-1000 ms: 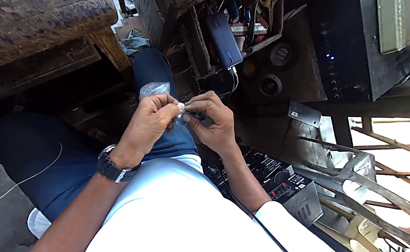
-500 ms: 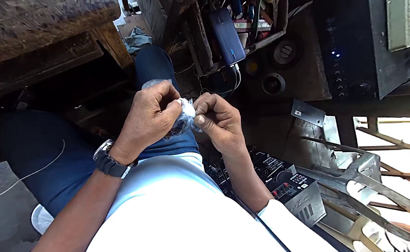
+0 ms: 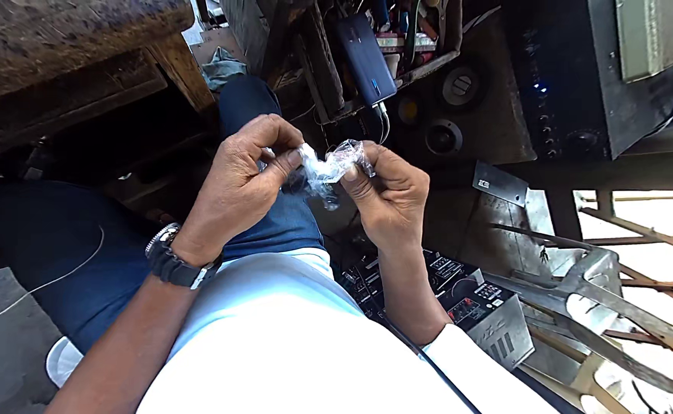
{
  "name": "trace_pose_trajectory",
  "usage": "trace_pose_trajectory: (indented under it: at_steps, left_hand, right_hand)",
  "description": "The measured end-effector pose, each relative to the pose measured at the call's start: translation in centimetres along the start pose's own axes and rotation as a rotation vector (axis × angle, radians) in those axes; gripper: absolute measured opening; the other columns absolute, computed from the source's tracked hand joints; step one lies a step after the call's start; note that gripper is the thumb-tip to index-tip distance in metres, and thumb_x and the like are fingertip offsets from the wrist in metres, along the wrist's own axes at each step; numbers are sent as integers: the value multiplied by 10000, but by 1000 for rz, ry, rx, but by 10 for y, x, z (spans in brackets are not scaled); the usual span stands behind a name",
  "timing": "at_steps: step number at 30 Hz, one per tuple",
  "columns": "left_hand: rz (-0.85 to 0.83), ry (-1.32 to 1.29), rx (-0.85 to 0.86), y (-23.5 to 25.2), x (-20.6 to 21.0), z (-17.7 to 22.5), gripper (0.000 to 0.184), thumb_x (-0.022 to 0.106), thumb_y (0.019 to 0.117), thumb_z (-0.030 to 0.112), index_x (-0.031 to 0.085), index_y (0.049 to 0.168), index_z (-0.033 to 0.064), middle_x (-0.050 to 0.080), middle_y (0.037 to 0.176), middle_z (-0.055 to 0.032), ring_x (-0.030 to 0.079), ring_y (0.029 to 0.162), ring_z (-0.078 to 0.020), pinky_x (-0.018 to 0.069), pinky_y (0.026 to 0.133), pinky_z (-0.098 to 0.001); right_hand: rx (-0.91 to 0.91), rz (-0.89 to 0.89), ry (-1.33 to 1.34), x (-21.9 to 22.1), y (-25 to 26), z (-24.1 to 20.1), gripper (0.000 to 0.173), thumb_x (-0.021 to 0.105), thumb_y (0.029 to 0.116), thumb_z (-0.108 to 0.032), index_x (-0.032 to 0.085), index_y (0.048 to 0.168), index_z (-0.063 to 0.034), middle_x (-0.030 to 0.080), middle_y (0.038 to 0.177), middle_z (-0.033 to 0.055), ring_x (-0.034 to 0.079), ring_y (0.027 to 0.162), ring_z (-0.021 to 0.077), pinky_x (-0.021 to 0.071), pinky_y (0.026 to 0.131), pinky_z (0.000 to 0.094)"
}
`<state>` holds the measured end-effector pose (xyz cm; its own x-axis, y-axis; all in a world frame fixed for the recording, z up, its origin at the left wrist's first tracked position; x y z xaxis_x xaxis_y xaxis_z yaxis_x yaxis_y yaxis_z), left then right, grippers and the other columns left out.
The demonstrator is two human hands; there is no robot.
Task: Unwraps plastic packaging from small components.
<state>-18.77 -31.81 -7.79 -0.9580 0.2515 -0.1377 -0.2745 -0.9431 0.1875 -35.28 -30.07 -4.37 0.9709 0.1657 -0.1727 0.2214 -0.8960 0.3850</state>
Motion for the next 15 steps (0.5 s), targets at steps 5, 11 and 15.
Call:
trace_pose_trajectory:
  at_steps: [5, 11, 15]
  left_hand:
    - [83, 26, -88, -3, -15, 2, 335, 482, 1032, 136, 580, 1344, 63, 602, 1359, -80, 590, 1247, -199, 545, 993, -351]
    - [-112, 65, 129, 8, -2, 44, 428, 639, 965, 226, 560, 1330, 17, 621, 1300, -97, 603, 1216, -216, 556, 971, -400]
    - [-228, 180, 156, 16, 19, 41, 614, 788, 853, 379, 579, 1338, 67, 624, 1276, -31, 583, 1201, -128, 520, 990, -333]
  right_hand:
    - [-92, 89, -204, -15, 8, -28, 137, 822, 833, 8, 713, 902, 55, 653, 874, 95, 637, 785, 117, 558, 670, 230]
    - [-124, 91, -138, -18, 30, -31, 257, 867, 802, -50, 621, 861, -6, 614, 795, 38, 608, 685, 80, 543, 604, 218]
    - [-104, 57, -74, -17, 40, -36, 198, 794, 887, -76, 604, 873, -23, 597, 762, 2, 572, 657, 44, 506, 593, 200]
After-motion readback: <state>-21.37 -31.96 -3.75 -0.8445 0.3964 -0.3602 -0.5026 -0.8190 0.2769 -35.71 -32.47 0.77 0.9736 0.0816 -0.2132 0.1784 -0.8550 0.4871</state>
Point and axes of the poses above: each hand's wrist, its own y-axis towards the middle knuckle, its own x-axis out of the palm, z = x × y, the point moved 10 cm from there along y, towards the middle knuckle
